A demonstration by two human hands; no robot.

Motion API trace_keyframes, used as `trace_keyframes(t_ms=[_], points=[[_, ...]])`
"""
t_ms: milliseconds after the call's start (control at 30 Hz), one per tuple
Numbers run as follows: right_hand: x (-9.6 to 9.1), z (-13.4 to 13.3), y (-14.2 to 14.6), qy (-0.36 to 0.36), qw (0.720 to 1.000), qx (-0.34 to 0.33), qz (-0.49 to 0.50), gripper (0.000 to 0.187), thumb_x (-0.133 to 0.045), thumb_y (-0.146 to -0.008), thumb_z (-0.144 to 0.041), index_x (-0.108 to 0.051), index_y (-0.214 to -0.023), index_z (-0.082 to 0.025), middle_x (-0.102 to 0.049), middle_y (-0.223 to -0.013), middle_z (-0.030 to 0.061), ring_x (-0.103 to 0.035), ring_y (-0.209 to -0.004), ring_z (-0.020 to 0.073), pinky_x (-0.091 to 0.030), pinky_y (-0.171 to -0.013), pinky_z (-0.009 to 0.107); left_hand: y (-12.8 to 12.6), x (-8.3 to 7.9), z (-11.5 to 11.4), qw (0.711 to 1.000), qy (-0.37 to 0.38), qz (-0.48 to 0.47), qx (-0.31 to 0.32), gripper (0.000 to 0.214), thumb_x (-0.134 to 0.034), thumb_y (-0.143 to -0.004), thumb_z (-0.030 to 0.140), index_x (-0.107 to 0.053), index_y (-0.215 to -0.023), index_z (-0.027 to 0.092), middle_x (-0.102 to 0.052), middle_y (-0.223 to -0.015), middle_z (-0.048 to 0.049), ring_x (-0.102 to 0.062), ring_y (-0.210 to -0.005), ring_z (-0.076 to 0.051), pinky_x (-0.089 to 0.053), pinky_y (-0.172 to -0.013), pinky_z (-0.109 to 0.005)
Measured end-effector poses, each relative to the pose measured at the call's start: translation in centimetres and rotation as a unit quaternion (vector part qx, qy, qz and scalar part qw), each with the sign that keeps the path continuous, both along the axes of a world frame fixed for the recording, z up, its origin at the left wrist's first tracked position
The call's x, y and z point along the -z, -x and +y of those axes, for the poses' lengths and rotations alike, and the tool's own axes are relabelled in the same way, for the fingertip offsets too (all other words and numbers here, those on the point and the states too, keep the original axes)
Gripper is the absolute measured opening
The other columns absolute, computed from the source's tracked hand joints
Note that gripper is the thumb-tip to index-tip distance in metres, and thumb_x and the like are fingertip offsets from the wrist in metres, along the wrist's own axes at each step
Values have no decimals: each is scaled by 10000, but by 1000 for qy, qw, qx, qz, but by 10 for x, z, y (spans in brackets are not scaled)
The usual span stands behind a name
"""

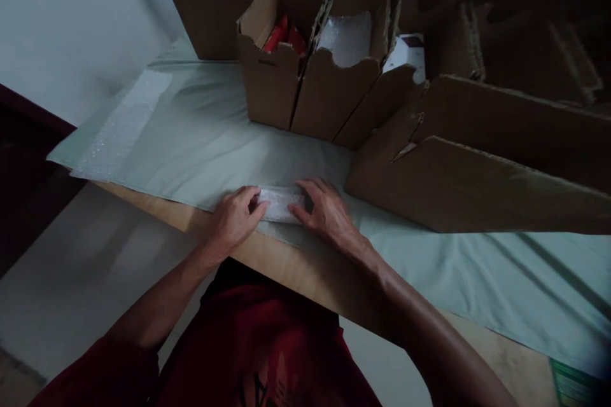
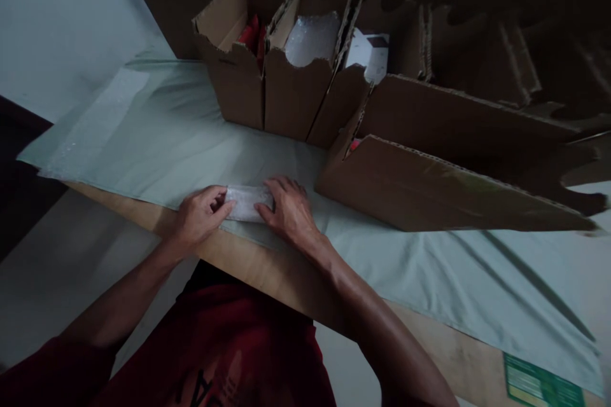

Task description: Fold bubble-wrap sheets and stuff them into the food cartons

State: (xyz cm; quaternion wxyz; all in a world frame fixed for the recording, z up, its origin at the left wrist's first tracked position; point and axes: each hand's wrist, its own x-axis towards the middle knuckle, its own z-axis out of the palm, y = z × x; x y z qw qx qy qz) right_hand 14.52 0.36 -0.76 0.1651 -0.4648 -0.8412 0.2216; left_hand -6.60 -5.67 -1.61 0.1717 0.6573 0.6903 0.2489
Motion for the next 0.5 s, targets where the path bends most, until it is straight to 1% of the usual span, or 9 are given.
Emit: trace_keyframes(t_ms=[33, 100, 167, 267, 333, 400, 433, 500], points=[[-1, 4, 3, -2, 1000, -10, -28, 439, -704, -885, -300, -643, -1295, -156, -664, -1313, 165, -598, -1202, 340, -459, -1029, 479, -1, 0, 1, 1000, -6, 17, -5, 117, -655, -877, 259, -681, -968, 191, -704, -832, -23, -626, -715, -169, -466, -684, -282], [-5, 12, 8, 18, 996, -29, -81, 461, -719, -881, -310, -642, -1305, -147, -677, -1284, 167, -591, -1194, 345, -443, -1025, 478, -4, 0, 1, 999, -16, 42, -16, 152, -650, -879, 246, -687, -1017, 193, -717, -894, -46, -655, -768, -192, -489, -724, -302], [-10, 19, 12, 55, 992, -50, -104, 366, -735, -876, -291, -692, -1213, -154, -717, -1178, 146, -610, -1129, 320, -439, -978, 435, -6, 0, 1, 998, -18, 49, -23, 196, -628, -885, 256, -688, -1062, 195, -723, -952, -65, -675, -801, -210, -512, -751, -321], [-17, 22, 15, 100, 987, -82, -91, 154, -753, -866, -237, -746, -1011, -185, -748, -999, 81, -642, -989, 249, -433, -872, 345, -6, 1, -1, 999, -13, 26, -27, 305, -594, -880, 317, -679, -1145, 192, -730, -1044, -92, -696, -829, -231, -544, -791, -360], [-22, 18, 13, 105, 989, -83, -69, 85, -761, -865, -220, -746, -943, -191, -745, -913, 44, -649, -895, 203, -428, -810, 302, -4, 1, -3, 999, -15, -20, -33, 433, -594, -858, 381, -648, -1235, 174, -733, -1120, -115, -713, -885, -253, -563, -827, -388], [-27, 9, 6, 104, 992, -66, -16, 91, -774, -865, -222, -737, -939, -186, -737, -885, 27, -644, -844, 177, -428, -787, 284, 0, 2, -5, 995, -4, -91, -35, 561, -615, -841, 447, -599, -1321, 158, -737, -1175, -126, -727, -964, -270, -582, -850, -391], [-28, 4, 0, 104, 993, -56, 18, 106, -781, -863, -224, -731, -947, -183, -734, -888, 26, -643, -839, 174, -431, -798, 287, 2, 2, -6, 991, 11, -130, -27, 576, -619, -844, 469, -594, -1328, 158, -747, -1166, -120, -733, -983, -269, -591, -847, -378], [-32, -8, -12, 102, 991, -45, 69, 140, -801, -848, -229, -716, -950, -183, -730, -918, 34, -644, -872, 190, -437, -849, 316, 3, 1, -6, 980, 51, -193, 10, 470, -605, -872, 474, -648, -1233, 176, -779, -1044, -80, -753, -914, -242, -608, -783, -328]])
